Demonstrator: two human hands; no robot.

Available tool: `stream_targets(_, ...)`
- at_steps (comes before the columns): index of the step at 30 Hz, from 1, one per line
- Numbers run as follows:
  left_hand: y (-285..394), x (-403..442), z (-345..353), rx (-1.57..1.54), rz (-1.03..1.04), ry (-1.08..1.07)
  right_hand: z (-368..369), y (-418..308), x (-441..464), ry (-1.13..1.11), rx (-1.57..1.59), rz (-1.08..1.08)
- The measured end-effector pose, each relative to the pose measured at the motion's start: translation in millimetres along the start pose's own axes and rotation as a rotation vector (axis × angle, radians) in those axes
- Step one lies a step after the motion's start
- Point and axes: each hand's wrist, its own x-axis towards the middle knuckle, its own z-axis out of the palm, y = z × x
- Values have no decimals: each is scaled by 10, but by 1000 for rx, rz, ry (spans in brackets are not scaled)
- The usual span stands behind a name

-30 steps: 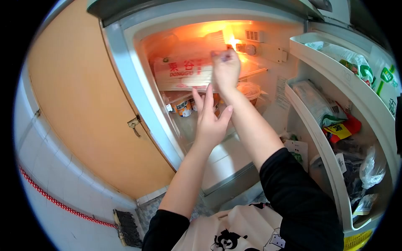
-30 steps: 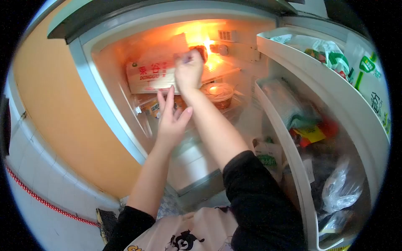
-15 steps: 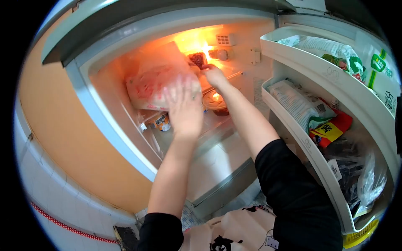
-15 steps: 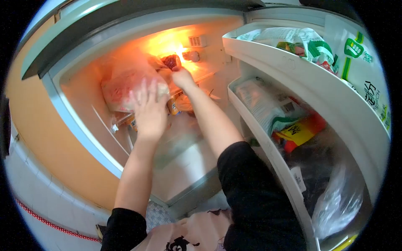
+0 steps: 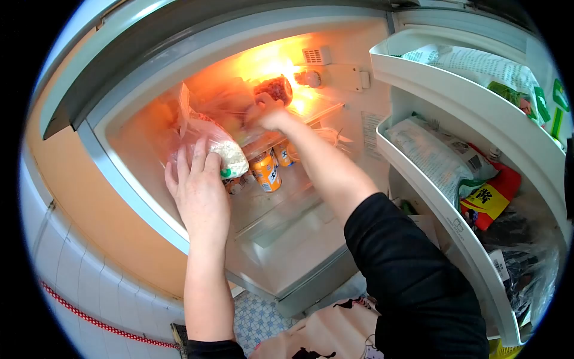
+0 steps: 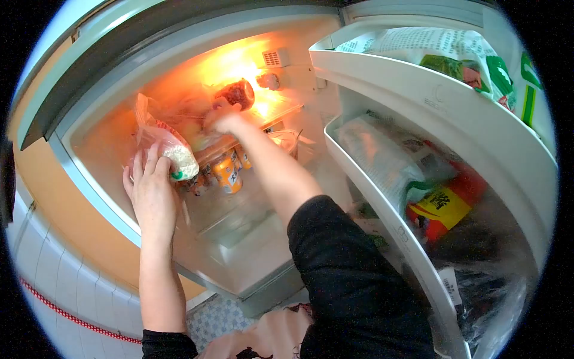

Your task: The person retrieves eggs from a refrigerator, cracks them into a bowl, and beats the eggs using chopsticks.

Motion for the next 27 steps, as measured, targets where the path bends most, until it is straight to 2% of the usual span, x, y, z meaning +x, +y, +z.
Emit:
stream_targets(1, -35, -9, -7, 12, 16, -8, 172, -1, 83, 17, -135, -87)
stream_targets(3, -106, -49, -5, 36, 48, -21, 347, -91, 60, 98, -48, -101)
stream_targets(5, -143, -80, 15, 58, 57, -43, 456, -235, -185, 219, 403, 53)
stream_targets(8, -157, -94, 60, 103, 113, -66, 563, -321, -402, 387, 442, -54)
stream_targets(15, -146, -47, 114, 206, 129, -240, 561, -544, -521, 364, 477, -178)
stream_targets(16, -122, -50, 141, 175, 76, -246, 530, -599, -578, 443, 475, -204)
stream_targets(22, -46, -119, 378, 210, -9, -135, 544, -477, -477, 501, 448, -166)
stream_targets(27, 50, 0, 787, -162, 15, 169, 439, -143, -326, 613, 471, -113)
